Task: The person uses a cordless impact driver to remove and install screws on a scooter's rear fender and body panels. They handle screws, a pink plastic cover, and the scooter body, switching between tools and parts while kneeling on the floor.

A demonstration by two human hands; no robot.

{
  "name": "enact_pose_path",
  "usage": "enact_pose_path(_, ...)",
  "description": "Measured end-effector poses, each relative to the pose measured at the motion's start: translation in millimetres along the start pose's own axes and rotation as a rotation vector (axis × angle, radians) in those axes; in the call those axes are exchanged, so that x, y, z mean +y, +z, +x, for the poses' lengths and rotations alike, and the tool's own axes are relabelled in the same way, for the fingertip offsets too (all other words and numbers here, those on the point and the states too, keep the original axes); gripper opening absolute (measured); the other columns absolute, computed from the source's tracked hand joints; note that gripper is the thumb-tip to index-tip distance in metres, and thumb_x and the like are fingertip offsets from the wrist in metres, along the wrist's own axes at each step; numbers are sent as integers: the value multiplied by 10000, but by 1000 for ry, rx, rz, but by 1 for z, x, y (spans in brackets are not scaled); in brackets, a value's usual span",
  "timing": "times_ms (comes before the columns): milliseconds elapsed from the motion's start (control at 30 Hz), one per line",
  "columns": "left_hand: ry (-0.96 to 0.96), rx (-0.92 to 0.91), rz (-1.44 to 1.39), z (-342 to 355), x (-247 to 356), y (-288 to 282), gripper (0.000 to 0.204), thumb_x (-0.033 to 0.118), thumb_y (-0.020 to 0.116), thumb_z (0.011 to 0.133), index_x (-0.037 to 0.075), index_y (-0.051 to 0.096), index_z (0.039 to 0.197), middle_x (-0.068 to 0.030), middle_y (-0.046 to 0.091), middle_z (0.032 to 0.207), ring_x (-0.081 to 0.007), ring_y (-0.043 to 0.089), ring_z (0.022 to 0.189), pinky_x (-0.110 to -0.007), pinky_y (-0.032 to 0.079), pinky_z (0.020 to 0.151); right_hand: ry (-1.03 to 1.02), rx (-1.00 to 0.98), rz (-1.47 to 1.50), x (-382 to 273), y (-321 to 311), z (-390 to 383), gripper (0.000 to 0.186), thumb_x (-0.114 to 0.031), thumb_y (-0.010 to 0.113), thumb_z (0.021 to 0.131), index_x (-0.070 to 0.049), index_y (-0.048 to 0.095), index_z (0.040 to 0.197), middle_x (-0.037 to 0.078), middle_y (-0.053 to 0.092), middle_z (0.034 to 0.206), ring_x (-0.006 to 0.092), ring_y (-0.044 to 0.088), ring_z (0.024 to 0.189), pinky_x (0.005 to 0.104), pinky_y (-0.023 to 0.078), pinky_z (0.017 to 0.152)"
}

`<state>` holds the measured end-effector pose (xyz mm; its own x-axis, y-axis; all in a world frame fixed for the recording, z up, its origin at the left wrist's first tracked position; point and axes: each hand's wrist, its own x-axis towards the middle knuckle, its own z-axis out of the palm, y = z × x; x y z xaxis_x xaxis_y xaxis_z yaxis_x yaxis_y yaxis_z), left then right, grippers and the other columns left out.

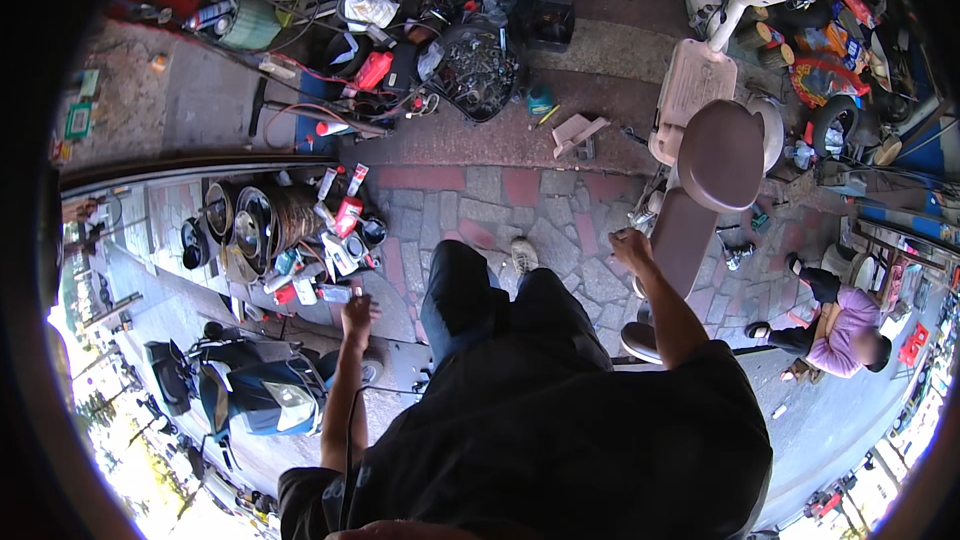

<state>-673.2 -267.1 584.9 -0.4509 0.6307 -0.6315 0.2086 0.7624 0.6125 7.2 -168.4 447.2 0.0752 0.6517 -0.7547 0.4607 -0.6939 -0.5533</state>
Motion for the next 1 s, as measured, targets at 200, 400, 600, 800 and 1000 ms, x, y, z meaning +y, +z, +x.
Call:
enact_pose_path(200,502,-59,423,183,231,-9,313,282,557,994,14,644,858,-79,675,746,-175,651,640,-340,513,615,165,25,-207,-101,52,5,401,-430,677,887,-38,751,924,169,740,819,295,735,756,385,575,726)
enact_pose_path(400,1177,274,466,390,524,-11,172,198,603,988,39,654,1029,-149,705,918,-287,714,801,-355,542,706,299,43,-378,-195,59,47,431,-461,622,878,-52,760,884,225,724,922,390,696,917,465,543,844)
enact_pose_path(600,1429,908,1020,537,730,-64,331,371,629,933,93,686,1104,-171,685,1046,-388,635,970,-484,493,878,111,140,-221,-390,62,134,405,-410,636,914,-42,699,1072,213,719,1034,380,702,941,440,551,836)
enact_pose_path(800,636,531,1192,603,767,-72,715,704,341,958,148,685,1246,-175,678,1229,-396,655,1109,-483,499,955,-53,139,-201,-535,31,203,344,-317,622,968,-35,662,1160,193,719,1107,327,721,969,415,554,855)
enact_pose_path(1000,421,730,1057,623,784,-62,785,792,357,906,159,744,1161,-174,712,1152,-370,686,1055,-466,529,875,-43,26,-325,-565,26,350,387,-400,658,905,-27,708,995,243,707,864,384,703,831,466,548,743)
